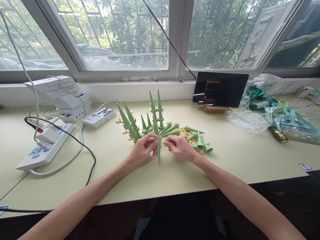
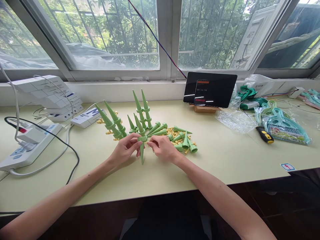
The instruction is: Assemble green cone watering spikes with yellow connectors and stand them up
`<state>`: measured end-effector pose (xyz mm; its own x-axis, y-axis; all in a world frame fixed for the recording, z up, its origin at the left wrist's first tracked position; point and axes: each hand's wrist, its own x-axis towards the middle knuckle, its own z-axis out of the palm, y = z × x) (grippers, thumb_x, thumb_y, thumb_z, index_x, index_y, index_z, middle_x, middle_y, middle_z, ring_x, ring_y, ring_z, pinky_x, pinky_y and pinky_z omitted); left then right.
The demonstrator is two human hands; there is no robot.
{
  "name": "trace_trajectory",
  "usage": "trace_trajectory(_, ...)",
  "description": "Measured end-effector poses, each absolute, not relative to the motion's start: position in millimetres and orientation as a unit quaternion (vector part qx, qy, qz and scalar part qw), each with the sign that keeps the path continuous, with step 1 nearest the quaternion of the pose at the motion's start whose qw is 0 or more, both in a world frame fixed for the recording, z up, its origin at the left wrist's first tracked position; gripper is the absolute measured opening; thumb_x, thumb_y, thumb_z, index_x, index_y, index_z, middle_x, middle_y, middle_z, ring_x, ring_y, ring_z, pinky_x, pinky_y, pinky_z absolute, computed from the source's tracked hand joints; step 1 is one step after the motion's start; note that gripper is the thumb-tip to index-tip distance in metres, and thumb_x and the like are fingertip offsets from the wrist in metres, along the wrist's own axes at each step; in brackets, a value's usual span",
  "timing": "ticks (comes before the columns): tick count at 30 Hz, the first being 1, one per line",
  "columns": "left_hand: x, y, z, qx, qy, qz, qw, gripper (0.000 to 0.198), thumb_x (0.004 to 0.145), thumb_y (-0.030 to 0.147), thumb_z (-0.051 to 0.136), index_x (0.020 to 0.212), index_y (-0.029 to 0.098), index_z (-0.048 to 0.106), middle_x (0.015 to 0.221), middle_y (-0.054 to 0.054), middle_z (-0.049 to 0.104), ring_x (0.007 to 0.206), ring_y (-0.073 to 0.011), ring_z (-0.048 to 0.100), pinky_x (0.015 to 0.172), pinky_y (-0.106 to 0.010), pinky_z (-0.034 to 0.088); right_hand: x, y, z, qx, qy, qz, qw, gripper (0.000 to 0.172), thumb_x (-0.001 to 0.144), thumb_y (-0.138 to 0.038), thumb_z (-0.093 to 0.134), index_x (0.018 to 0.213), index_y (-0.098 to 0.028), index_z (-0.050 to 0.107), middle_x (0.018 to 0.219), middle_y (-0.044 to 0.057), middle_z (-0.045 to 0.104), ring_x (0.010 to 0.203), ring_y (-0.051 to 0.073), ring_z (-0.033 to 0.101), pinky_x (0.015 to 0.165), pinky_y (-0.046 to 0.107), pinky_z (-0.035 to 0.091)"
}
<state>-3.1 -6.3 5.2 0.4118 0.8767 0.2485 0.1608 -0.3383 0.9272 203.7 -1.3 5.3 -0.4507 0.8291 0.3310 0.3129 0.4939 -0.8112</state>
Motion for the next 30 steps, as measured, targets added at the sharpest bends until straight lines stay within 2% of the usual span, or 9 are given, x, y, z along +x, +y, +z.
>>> trace_trajectory(6, -3.4, -6.6, 4.0, 0.711, 0.356, 0.401, 0.454, 0.017, 0.093, 0.034, 0.059, 0.097, 0.018, 0.054, 0.07, 0.001, 0.064, 0.052, -0.0123, 0.062, 0.056, -0.027, 0.054, 202.9, -1.7, 7.5, -0.365, -0.785, 0.339, 0.369, 0.033, 0.095, -0.026, 0.048, 0.064, -0.018, 0.051, 0.053, -0.002, 0.052, 0.051, 0.01, 0.046, 0.055, 0.024, 0.037)
trace_trajectory(12, -2.9, -7.1, 5.3, 0.715, 0.357, 0.399, 0.449, 0.017, 0.093, 0.035, 0.059, 0.096, 0.018, 0.054, 0.067, 0.001, 0.063, 0.052, -0.013, 0.063, 0.056, -0.028, 0.054, 203.3, -1.9, 6.9, -0.367, -0.772, 0.352, 0.381, 0.024, 0.093, -0.026, 0.054, 0.071, -0.018, 0.059, 0.059, -0.001, 0.06, 0.05, 0.01, 0.047, 0.054, 0.024, 0.039)
trace_trajectory(18, -3.0, -6.5, 4.7, 0.714, 0.352, 0.403, 0.451, 0.017, 0.093, 0.034, 0.059, 0.096, 0.018, 0.054, 0.065, 0.002, 0.062, 0.052, -0.013, 0.063, 0.056, -0.027, 0.054, 202.7, -1.8, 7.1, -0.372, -0.769, 0.349, 0.384, 0.021, 0.092, -0.026, 0.055, 0.072, -0.018, 0.058, 0.061, -0.001, 0.06, 0.05, 0.01, 0.046, 0.053, 0.024, 0.038)
trace_trajectory(25, -3.8, -6.8, 5.7, 0.724, 0.346, 0.399, 0.444, 0.017, 0.094, 0.034, 0.058, 0.098, 0.018, 0.057, 0.072, -0.001, 0.064, 0.054, -0.0126, 0.062, 0.057, -0.028, 0.054, 201.7, -1.2, 6.7, -0.375, -0.775, 0.342, 0.376, 0.034, 0.095, -0.028, 0.05, 0.062, -0.019, 0.05, 0.053, -0.002, 0.052, 0.05, 0.011, 0.045, 0.053, 0.024, 0.036)
trace_trajectory(30, -3.5, -6.5, 6.1, 0.725, 0.348, 0.399, 0.441, 0.018, 0.095, 0.034, 0.056, 0.098, 0.017, 0.057, 0.073, -0.002, 0.066, 0.054, -0.0123, 0.062, 0.057, -0.027, 0.053, 202.1, -1.6, 6.6, -0.378, -0.775, 0.339, 0.376, 0.036, 0.095, -0.032, 0.05, 0.062, -0.018, 0.051, 0.052, -0.002, 0.05, 0.049, 0.01, 0.042, 0.051, 0.024, 0.034)
